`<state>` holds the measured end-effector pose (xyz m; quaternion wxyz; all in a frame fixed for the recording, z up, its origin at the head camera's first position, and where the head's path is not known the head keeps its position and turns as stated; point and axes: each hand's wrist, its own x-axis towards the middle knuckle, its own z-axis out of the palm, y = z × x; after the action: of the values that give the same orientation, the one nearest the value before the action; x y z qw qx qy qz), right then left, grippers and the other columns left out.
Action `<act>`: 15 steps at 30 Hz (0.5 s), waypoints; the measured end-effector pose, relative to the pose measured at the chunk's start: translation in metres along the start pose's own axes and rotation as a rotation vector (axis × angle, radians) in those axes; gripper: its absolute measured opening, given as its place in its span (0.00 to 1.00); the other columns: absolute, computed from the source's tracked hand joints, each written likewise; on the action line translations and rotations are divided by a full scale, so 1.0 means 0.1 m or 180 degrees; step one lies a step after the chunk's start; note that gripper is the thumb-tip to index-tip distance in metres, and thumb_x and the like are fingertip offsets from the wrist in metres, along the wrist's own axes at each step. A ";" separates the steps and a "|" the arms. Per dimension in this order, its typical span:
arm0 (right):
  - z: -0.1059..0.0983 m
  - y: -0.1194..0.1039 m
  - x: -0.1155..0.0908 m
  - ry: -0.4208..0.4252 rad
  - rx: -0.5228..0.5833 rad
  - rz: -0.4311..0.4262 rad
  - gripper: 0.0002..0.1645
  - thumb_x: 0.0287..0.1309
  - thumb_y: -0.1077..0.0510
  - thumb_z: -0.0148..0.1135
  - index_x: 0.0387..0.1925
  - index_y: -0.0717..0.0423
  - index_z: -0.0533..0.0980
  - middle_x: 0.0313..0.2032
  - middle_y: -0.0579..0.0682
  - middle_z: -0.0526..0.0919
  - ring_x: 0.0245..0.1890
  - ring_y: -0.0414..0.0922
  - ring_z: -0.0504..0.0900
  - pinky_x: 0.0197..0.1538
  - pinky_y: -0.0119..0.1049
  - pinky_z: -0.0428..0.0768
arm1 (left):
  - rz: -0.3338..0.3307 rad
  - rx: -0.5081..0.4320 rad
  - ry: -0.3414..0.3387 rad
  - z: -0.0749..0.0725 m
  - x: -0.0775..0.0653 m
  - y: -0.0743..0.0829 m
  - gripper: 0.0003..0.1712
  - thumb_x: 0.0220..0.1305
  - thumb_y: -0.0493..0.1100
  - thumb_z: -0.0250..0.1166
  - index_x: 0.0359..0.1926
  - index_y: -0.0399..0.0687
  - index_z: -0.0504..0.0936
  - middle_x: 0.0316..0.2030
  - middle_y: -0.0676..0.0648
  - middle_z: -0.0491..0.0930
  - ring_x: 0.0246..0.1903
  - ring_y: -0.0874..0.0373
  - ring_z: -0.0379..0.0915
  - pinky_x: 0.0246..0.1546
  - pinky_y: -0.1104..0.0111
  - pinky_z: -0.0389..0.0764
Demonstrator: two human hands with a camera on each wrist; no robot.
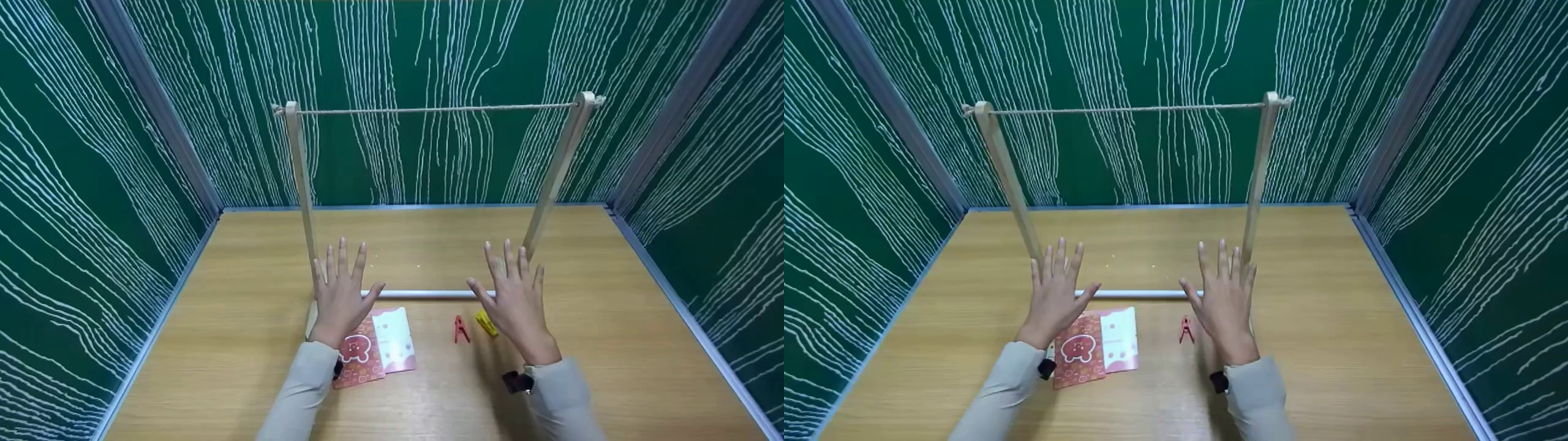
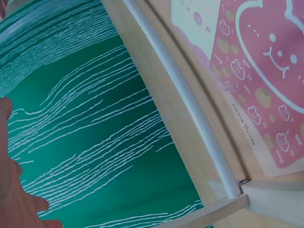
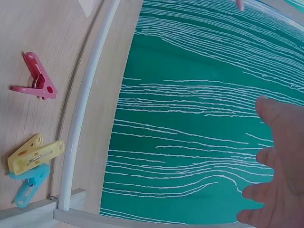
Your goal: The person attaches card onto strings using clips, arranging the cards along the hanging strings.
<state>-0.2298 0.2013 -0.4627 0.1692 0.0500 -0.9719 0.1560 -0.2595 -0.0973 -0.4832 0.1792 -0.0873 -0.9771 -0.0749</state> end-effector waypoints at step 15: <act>0.11 0.31 -0.13 -0.0320 0.1093 0.0259 0.41 0.68 0.39 0.49 0.74 0.49 0.51 0.73 0.63 0.52 0.73 0.64 0.49 0.69 0.65 0.48 | -0.0038 -0.1114 -0.0650 0.16 -0.10 -0.21 0.45 0.68 0.69 0.45 0.76 0.51 0.46 0.74 0.42 0.50 0.73 0.41 0.44 0.72 0.44 0.41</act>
<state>-0.2261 0.2273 -0.4861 0.1029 0.0466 -0.9394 0.3237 -0.2598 -0.1160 -0.5042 0.0609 -0.1185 -0.9627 -0.2354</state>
